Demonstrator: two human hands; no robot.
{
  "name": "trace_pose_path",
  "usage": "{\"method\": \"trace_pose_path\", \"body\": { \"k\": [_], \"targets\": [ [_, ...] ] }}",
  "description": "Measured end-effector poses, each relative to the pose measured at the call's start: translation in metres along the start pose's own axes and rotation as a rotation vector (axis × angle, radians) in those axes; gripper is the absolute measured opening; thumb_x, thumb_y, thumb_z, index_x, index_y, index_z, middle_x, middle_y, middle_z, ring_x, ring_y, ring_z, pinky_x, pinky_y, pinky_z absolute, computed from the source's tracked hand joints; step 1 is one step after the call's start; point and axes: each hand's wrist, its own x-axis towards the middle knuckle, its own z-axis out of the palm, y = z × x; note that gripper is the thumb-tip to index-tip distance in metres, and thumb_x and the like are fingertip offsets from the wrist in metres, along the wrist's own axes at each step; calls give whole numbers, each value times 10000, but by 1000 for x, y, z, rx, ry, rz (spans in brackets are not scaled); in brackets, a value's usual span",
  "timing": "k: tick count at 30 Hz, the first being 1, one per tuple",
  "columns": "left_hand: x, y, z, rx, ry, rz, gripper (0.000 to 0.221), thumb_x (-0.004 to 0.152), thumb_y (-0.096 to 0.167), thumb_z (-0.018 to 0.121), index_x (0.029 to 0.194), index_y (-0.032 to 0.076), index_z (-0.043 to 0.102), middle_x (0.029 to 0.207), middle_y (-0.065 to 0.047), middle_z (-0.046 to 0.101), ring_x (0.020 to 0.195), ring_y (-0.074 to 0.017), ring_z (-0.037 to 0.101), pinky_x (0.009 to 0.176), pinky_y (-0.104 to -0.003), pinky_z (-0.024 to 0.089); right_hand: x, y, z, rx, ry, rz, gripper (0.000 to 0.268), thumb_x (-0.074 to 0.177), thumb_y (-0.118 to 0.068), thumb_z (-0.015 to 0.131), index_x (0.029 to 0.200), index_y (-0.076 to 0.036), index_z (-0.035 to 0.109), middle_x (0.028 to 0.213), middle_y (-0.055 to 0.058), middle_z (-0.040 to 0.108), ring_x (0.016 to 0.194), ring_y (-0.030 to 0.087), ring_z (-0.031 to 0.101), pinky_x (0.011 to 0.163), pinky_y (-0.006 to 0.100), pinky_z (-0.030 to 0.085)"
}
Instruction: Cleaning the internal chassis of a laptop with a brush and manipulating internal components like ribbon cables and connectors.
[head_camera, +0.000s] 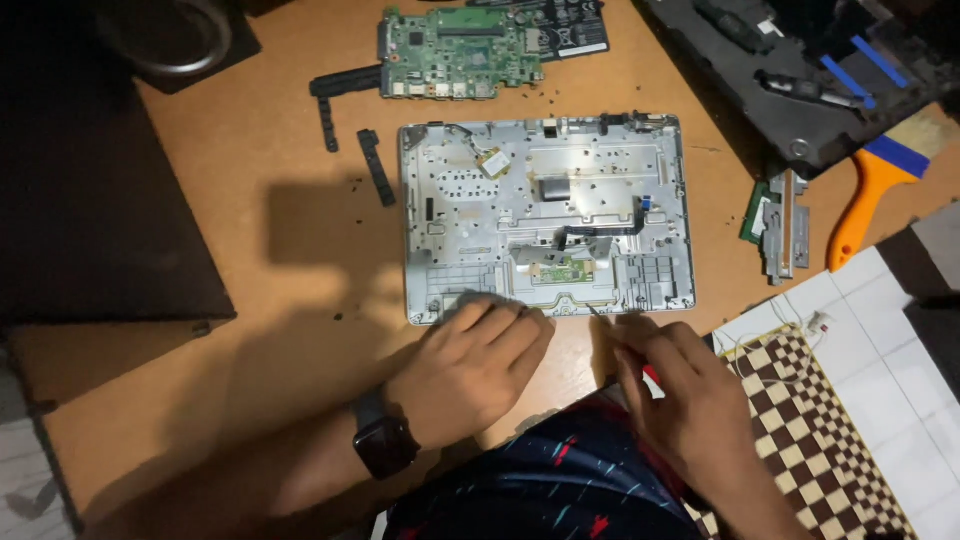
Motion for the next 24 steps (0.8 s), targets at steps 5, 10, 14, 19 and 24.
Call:
{"method": "trace_pose_path", "body": {
  "k": [5,10,14,19,24],
  "targets": [
    [-10,-2,5,13,-44,-21,192,1055,16,533,1144,1,702,1000,-82,658,891,-230,598,875,-358,495,11,-6,-10,-53,-91,-55,274,948,-89,687,1222,-90,697,1032,83,672,787,259,687,636,395,579],
    [-9,-2,4,29,-33,-48,219,1057,33,496,1128,9,702,1007,-79,656,893,-221,595,860,-343,490,-4,-2,9,-5,-70,87,343,902,-122,749,1218,-15,670,1034,162,747,771,267,731,597,358,586],
    [-8,-1,6,15,-43,-39,206,1055,33,513,1145,12,697,1009,-71,664,889,-225,598,877,-350,487,-10,-2,14,-45,-18,80,280,927,-128,748,1179,-41,663,949,120,711,732,244,698,556,342,537],
    [-11,1,8,-15,-68,-55,198,1039,3,540,1178,-4,681,1020,-84,662,906,-238,603,876,-372,490,-10,-1,12,-61,-34,62,210,952,-124,707,1130,-25,653,835,124,674,622,223,632,495,323,495],
    [-5,0,4,-28,-13,-83,157,1053,9,549,1119,2,692,996,-87,649,902,-231,600,852,-362,489,-3,2,0,-19,-25,44,266,912,-112,741,1161,-22,714,914,112,717,699,202,681,582,312,558]
  ]
}}
